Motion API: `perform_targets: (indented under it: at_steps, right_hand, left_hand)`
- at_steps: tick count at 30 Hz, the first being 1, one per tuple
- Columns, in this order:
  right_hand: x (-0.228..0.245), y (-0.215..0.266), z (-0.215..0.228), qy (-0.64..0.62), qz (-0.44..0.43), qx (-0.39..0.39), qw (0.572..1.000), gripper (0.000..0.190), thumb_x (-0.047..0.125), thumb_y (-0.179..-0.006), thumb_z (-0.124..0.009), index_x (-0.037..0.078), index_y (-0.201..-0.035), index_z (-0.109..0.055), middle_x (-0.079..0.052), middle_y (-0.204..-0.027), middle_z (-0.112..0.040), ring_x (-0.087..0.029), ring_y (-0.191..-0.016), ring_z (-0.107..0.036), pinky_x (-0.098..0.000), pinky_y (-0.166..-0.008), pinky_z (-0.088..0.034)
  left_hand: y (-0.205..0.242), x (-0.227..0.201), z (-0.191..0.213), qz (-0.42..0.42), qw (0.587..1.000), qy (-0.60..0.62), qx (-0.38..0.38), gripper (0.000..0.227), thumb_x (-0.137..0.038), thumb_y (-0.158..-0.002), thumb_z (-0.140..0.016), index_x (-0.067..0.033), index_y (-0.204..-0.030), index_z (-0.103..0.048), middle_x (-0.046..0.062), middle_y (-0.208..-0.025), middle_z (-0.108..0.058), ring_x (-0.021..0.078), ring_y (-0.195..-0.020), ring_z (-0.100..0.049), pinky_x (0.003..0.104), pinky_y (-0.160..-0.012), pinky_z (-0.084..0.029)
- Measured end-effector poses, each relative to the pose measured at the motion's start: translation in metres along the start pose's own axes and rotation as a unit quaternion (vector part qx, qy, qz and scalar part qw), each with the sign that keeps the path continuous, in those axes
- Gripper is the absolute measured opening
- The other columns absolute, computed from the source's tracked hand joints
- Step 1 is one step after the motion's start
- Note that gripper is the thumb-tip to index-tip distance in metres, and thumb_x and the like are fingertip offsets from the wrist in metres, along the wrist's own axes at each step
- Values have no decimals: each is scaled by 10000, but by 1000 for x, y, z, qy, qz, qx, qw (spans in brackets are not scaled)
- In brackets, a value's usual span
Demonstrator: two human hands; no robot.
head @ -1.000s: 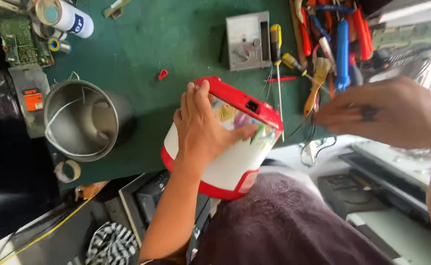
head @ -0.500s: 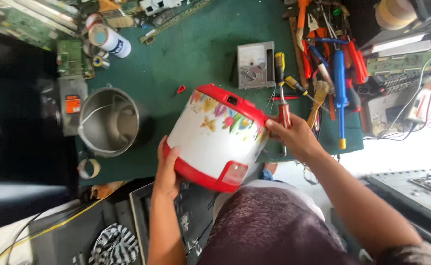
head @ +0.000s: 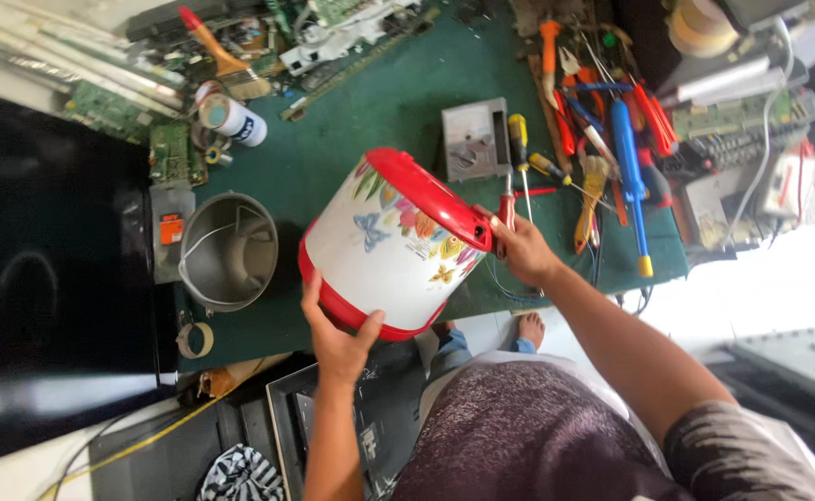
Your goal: The person uses a screwdriver to remove screws from the bottom and sides of a red and white rice cooker. They rotate the appliance to access different screw locations and eventually lift the bottom cover off to reveal the internal components.
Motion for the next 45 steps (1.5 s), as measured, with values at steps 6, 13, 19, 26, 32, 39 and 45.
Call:
perform_targets:
  at_steps: [6, 13, 19, 26, 32, 39, 45]
  right_hand:
    - [-67, -31, 76, 11, -20, -58, 998, 329, 275, -988, -833, 58, -805, -666, -123, -498, -560, -190, -422, -563, -295, -411, -402]
    - [-80, -13, 123, 43, -40, -135, 989, 244, 250, -979, -857, 74, -893, -712, -106, -602, -606, -190, -541, -649, -285, -514, -496]
    - [-33, 70, 167, 399, -42, -206, 893, 493, 574, -993, -778, 110, -1016, -614, -212, -813, -646, -479, -868, -669, -563, -812, -496]
    - [79, 144, 97, 503, 159, -105, 843, 309, 232, -982, -703, 260, -1287, -743, -73, -1041, -723, -387, -908, -752, -485, -780, -614]
    - [90, 142, 86, 510, 185, -94, 835, 291, 194, -991, -706, 234, -1270, -776, -99, -1003, -725, -385, -861, -744, -476, -719, -619]
    - [98, 140, 76, 552, 196, -95, 805, 215, 192, -999, -712, 217, -1193, -799, -72, -938, -707, -318, -660, -728, -417, -625, -620]
    - [101, 120, 83, 500, 181, -70, 844, 154, 184, -945, -760, 153, -1087, -811, -147, -851, -681, -435, -688, -713, -508, -607, -581]
  left_hand:
    - [9, -40, -8, -166, 964, -199, -56, 804, -630, -796, -874, -129, -1374, -628, 283, -1616, -349, 503, -1516, -384, 602, -1241, -332]
    - [-90, -137, -74, -253, 921, -282, 89, 1011, -777, -810, -806, -153, -1560, -541, 378, -1469, -495, 621, -1340, -525, 712, -1056, -450]
    - [-89, -137, -138, -168, 907, -276, 270, 1217, -743, -725, -865, -225, -1687, -330, 398, -1602, -437, 632, -1467, -445, 855, -978, -423]
    - [-75, -141, -141, -76, 900, -315, 290, 1252, -784, -745, -815, -251, -1722, -241, 397, -1656, -315, 668, -1485, -361, 858, -1065, -329]
    - [-75, -140, -141, -56, 900, -322, 289, 1296, -844, -727, -791, -284, -1735, -199, 364, -1686, -279, 659, -1518, -312, 844, -1099, -302]
    - [-75, -141, -140, -76, 899, -316, 294, 1258, -795, -777, -796, -245, -1737, -197, 372, -1686, -284, 656, -1519, -327, 837, -1114, -299]
    - [-73, -143, -140, -86, 891, -336, 294, 1264, -794, -788, -802, -252, -1742, -175, 358, -1688, -280, 638, -1521, -337, 828, -1121, -310]
Point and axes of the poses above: each hand's wrist, its own y-axis away from the middle knuckle, its own z-axis out of the back of the hand, x = y × z, the point moved 8 cm from there along -y, towards the middle knuckle
